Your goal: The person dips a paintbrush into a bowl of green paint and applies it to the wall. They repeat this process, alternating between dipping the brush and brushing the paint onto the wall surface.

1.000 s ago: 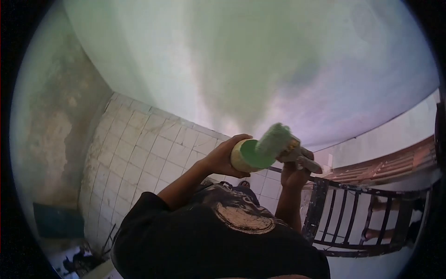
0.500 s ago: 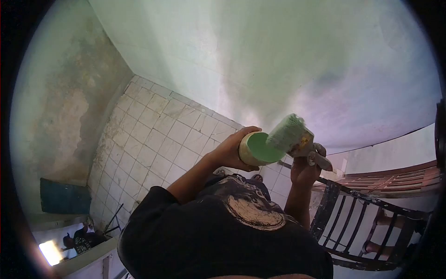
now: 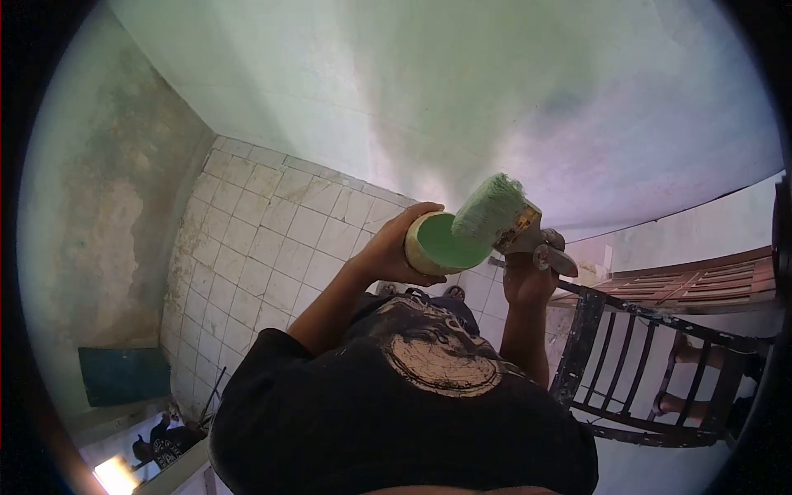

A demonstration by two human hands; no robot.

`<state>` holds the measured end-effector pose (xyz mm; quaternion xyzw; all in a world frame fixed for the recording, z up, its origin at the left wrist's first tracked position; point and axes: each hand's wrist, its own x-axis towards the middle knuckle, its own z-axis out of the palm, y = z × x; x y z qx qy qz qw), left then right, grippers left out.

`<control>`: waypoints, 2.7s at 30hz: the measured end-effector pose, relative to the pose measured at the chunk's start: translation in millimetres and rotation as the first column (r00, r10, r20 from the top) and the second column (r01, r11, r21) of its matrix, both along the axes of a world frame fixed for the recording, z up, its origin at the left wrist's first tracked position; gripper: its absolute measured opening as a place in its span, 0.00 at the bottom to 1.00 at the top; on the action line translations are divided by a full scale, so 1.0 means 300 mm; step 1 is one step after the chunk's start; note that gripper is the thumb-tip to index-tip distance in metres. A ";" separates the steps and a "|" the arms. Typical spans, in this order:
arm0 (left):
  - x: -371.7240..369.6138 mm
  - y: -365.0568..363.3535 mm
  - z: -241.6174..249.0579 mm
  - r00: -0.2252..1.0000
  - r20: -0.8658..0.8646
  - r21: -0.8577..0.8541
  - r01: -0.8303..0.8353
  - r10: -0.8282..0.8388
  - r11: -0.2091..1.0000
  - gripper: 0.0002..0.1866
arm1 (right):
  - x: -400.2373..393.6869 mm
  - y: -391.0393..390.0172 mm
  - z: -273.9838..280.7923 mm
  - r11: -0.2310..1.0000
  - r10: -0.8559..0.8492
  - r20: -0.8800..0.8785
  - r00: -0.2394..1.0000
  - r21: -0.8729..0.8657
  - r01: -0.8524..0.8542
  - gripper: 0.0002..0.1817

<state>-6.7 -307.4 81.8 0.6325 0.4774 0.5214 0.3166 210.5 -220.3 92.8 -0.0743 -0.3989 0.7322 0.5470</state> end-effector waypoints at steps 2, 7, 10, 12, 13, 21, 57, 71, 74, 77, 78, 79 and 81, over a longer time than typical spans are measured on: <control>0.007 0.008 0.011 1.000 0.009 -0.021 0.016 -0.016 1.000 0.52 | 0.004 -0.007 0.005 0.995 0.028 -0.057 0.998 -0.094 -0.034 0.14; 0.011 0.035 -0.002 0.999 0.009 -0.002 0.051 -0.051 0.999 0.52 | 0.007 -0.007 -0.011 0.991 -0.081 -0.045 0.996 -0.114 0.076 0.13; 0.024 0.059 -0.009 0.993 0.056 -0.021 0.103 -0.102 0.994 0.53 | 0.032 -0.011 -0.006 0.981 -0.120 -0.058 0.991 -0.162 0.110 0.13; 0.039 0.080 -0.001 0.997 -0.043 -0.012 0.060 -0.060 0.998 0.53 | 0.052 -0.010 -0.001 0.973 -0.142 -0.084 0.986 -0.193 0.124 0.12; 0.041 0.093 -0.006 0.995 -0.042 -0.002 0.091 -0.091 0.996 0.53 | 0.052 -0.012 -0.012 0.959 -0.164 -0.066 0.984 -0.245 0.144 0.12; 0.179 0.255 -0.109 0.953 0.092 -0.006 0.289 -0.287 0.957 0.56 | 0.185 0.052 -0.054 0.751 -0.361 -0.189 0.913 -0.639 0.165 0.07; 0.951 0.870 0.292 0.891 0.444 0.000 0.101 -0.090 0.995 0.46 | 1.147 1.598 2.006 -0.327 -0.647 -0.762 -0.037 0.233 0.916 0.13; 0.898 0.971 0.147 0.936 0.349 0.065 0.023 -0.045 0.998 0.51 | 1.216 1.608 1.449 -0.480 -0.869 -0.424 -0.254 0.604 0.636 0.13; 0.900 0.980 0.152 0.964 0.261 0.013 0.050 -0.052 0.999 0.53 | 1.235 1.533 1.455 -0.334 -0.913 -0.392 -0.114 0.556 0.761 0.13; 0.895 0.996 0.166 0.995 0.093 0.016 0.036 -0.037 0.999 0.54 | 1.259 1.543 1.698 -0.442 -0.778 -0.620 -0.102 0.424 0.790 0.16; 0.897 1.005 0.164 0.995 0.095 0.017 0.038 -0.040 0.999 0.54 | 1.248 1.532 1.792 -0.662 -0.645 -0.710 -0.283 0.335 0.670 0.17; 0.901 1.009 0.158 0.985 0.162 0.016 0.058 -0.060 0.998 0.54 | 1.278 1.605 1.908 -0.756 -0.576 -0.711 -0.403 0.277 0.593 0.18; 0.907 1.016 0.152 0.969 0.235 0.013 0.076 -0.077 0.997 0.54 | 1.197 1.503 1.985 -0.617 -0.681 -0.716 -0.152 0.451 0.645 0.14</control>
